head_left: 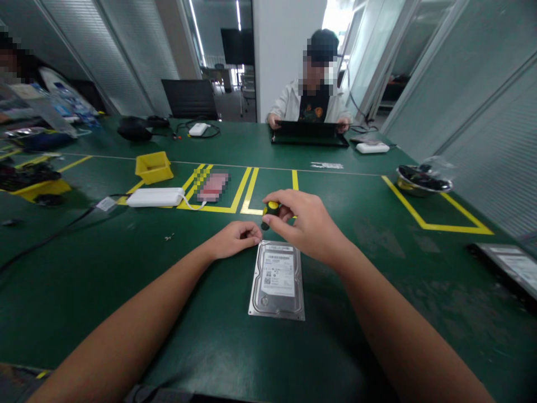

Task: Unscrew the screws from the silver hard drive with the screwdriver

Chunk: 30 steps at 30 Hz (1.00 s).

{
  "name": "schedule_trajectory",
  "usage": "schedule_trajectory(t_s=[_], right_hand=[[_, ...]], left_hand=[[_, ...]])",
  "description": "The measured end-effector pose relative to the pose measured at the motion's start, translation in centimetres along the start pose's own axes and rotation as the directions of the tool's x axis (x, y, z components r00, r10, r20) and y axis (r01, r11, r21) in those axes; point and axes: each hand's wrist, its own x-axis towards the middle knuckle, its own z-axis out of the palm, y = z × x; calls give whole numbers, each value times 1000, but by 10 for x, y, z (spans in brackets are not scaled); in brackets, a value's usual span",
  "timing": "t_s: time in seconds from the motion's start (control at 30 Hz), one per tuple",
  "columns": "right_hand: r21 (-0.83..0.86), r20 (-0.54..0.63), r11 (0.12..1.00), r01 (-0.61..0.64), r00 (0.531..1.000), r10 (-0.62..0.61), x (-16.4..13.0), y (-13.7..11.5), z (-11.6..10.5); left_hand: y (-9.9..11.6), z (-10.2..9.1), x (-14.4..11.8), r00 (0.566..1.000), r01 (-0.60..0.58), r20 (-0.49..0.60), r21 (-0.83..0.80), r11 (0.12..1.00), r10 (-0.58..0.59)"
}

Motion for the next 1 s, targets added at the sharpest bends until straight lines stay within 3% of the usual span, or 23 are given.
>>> schedule_trajectory(t_s=[0.27,0.47,1.0], right_hand=[[32,6,999,32,999,-33,-2,0,0],[121,25,993,-11,1000,8,0,-2,-1],[63,8,997,45,999,-46,15,-7,1]], left_hand=[[-4,0,0,1000,-11,-1,11,1000,11],[0,-1,-2,1000,-9,14,6,1000,9],[-4,-1,-1,1000,-8,-16,55,998,9]])
